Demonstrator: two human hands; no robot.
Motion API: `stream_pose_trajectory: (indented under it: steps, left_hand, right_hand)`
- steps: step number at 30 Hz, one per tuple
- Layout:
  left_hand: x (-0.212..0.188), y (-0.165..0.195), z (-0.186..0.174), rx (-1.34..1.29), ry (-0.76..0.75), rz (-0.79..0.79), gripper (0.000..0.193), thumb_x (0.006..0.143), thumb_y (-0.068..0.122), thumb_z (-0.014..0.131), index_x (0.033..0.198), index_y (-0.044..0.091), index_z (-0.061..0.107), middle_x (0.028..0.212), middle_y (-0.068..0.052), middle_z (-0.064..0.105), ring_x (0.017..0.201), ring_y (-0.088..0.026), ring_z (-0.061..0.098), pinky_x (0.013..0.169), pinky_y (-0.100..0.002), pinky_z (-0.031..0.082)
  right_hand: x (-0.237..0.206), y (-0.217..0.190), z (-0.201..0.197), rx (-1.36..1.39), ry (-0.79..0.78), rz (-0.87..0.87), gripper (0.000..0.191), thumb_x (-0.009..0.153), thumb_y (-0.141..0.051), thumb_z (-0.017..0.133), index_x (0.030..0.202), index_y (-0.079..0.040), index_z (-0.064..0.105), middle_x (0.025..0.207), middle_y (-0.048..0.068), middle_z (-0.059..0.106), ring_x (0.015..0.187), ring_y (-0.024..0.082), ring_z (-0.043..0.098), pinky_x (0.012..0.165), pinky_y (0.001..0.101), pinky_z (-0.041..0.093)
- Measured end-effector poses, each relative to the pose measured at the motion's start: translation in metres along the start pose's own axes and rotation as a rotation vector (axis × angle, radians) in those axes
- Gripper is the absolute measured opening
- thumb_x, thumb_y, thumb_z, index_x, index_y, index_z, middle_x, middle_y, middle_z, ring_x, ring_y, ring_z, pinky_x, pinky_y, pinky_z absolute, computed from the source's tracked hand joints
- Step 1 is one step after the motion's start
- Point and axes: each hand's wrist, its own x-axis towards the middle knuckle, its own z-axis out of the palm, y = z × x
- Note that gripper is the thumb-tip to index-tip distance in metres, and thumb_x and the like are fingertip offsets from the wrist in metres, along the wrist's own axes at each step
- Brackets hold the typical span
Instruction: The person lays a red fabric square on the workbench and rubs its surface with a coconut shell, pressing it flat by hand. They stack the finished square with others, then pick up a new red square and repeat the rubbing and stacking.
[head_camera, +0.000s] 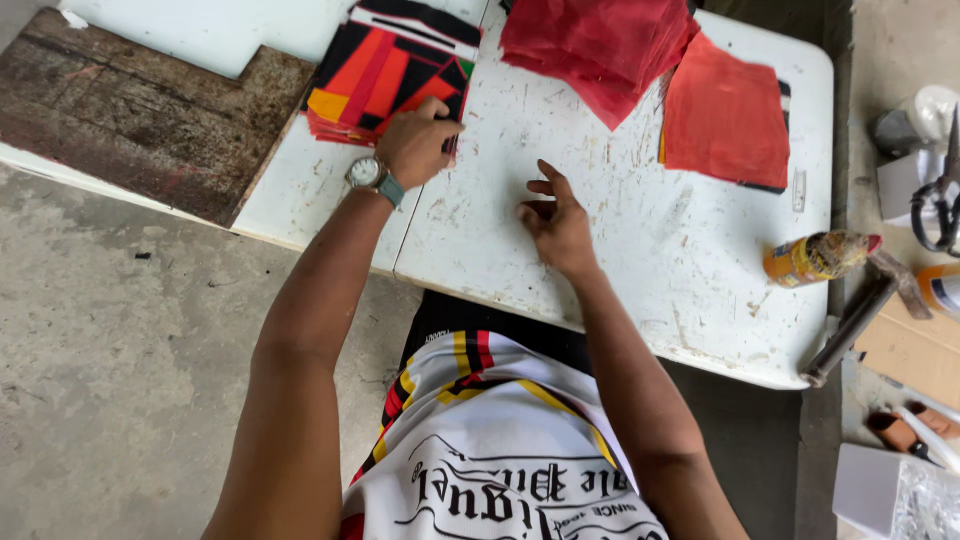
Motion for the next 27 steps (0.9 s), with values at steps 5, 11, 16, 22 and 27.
stream_pose_trajectory:
  steps: [5, 11, 16, 22, 27]
  left_hand:
    - [0.001, 0.025, -0.004, -0.058, 0.031, 0.015, 0.062, 0.070, 0.025, 0.090, 0.126, 0.007, 0.070, 0.129, -0.015, 0.061, 0.108, -0.037, 0.062, 0.092, -0.047, 0.050]
    - [0.035, 0.132, 0.059, -0.385, -0.012, 0.256, 0.040, 0.087, 0.025, 0.084, 0.118, 0.003, 0.072, 0.117, -0.016, 0.068, 0.107, -0.036, 0.065, 0.093, -0.046, 0.052]
    - [0.102, 0.206, 0.106, -0.473, -0.037, 0.299, 0.030, 0.085, 0.021, 0.082, 0.110, 0.006, 0.073, 0.114, -0.015, 0.068, 0.107, -0.035, 0.066, 0.090, -0.045, 0.054]
    - [0.157, 0.239, 0.121, -0.416, 0.001, 0.353, 0.037, 0.080, 0.020, 0.084, 0.111, 0.004, 0.070, 0.121, -0.015, 0.061, 0.106, -0.036, 0.064, 0.089, -0.046, 0.053]
    - [0.169, 0.241, 0.126, -0.323, -0.087, 0.310, 0.028, 0.089, 0.026, 0.078, 0.108, 0.007, 0.069, 0.114, -0.013, 0.060, 0.104, -0.035, 0.065, 0.087, -0.046, 0.053]
  right_hand:
    - [-0.055, 0.000, -0.051, -0.082, 0.044, 0.029, 0.057, 0.095, -0.002, 0.071, 0.148, -0.005, 0.051, 0.127, 0.013, 0.070, 0.106, 0.018, 0.073, 0.091, 0.0301, 0.058]
    - [-0.103, 0.023, -0.106, -0.099, 0.241, 0.128, 0.054, 0.094, 0.000, 0.070, 0.144, -0.003, 0.052, 0.125, 0.010, 0.069, 0.102, 0.014, 0.071, 0.088, 0.0276, 0.059]
    - [-0.110, 0.041, -0.110, 0.138, 0.314, 0.099, 0.047, 0.096, 0.003, 0.069, 0.141, -0.001, 0.057, 0.115, 0.008, 0.070, 0.102, 0.010, 0.066, 0.093, 0.0250, 0.055]
    - [-0.115, 0.040, -0.104, 0.116, 0.324, 0.123, 0.041, 0.094, 0.001, 0.071, 0.134, -0.001, 0.061, 0.110, 0.007, 0.072, 0.098, 0.010, 0.067, 0.090, 0.0252, 0.055]
    - [-0.118, 0.031, -0.103, 0.113, 0.308, 0.092, 0.042, 0.094, -0.001, 0.072, 0.135, -0.001, 0.062, 0.111, 0.008, 0.073, 0.099, 0.012, 0.069, 0.091, 0.0273, 0.057]
